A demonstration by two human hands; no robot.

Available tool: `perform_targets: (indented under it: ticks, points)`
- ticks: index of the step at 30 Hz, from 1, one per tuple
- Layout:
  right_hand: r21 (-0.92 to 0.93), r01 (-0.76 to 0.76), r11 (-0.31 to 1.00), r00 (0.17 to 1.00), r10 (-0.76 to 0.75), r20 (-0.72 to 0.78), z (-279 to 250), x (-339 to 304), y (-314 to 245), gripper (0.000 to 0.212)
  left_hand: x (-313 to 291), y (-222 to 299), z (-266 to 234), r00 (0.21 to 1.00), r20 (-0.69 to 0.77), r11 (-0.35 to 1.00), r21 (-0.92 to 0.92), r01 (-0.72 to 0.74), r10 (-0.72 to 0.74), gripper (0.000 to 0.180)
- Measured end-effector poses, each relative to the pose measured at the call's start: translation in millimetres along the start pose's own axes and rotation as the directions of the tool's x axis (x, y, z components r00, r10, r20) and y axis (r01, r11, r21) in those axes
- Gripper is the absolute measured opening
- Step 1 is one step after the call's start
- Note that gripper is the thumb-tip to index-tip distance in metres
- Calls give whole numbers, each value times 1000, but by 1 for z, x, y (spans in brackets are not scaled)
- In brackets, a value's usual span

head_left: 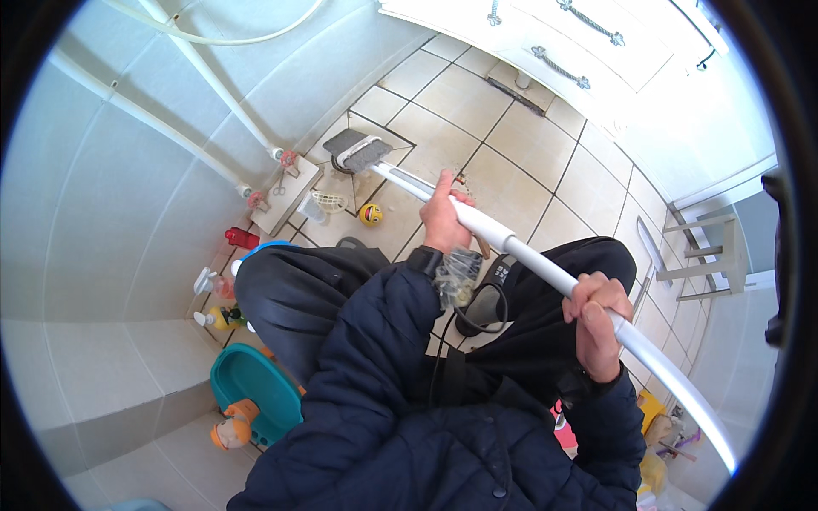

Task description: The person assembles a flat mop by attaching the mop head to a white handle, then wipes the tiled floor around a drain with a small cloth. The person also picks up a yellow toy and places it aside.

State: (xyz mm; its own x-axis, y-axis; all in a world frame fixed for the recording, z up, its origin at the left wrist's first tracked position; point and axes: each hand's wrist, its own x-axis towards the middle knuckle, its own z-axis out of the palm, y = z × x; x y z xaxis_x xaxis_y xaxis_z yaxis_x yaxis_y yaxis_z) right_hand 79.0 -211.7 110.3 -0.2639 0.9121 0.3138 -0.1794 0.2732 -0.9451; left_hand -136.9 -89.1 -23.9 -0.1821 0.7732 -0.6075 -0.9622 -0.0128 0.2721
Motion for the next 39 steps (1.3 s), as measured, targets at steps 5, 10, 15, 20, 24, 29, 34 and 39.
perform_targets:
  ticks: [5,10,15,20,24,29,34,39]
  points:
    - [-18,-26,999,1000,26,-2,-4,-16,-25,20,54,18,-36,1000,14,1000,-9,28,-27,36]
    - [-39,-25,999,1000,24,-12,-11,-34,-53,27,97,41,-72,1000,4,999,39,18,-18,41]
    - [-140,-56,989,996,46,-79,-22,-53,-79,36,117,57,-97,999,-14,989,136,51,-50,41]
    - [-25,-23,999,989,19,-146,-26,-51,-84,37,102,45,-72,984,-76,985,-76,154,-160,36]
    - [-20,-20,1000,989,17,-150,-26,-43,-75,36,76,13,-49,998,-59,1000,-21,19,-20,26]
    - [-69,-42,997,994,35,-99,-25,-50,-82,36,85,27,-55,998,19,995,82,55,-57,23]
    - [-163,-52,985,998,46,-41,-30,-60,-92,36,104,42,-68,992,4,990,71,126,-126,25]
    - [-196,-47,979,999,48,2,-32,-61,-93,36,103,42,-72,986,20,981,105,161,-163,27]
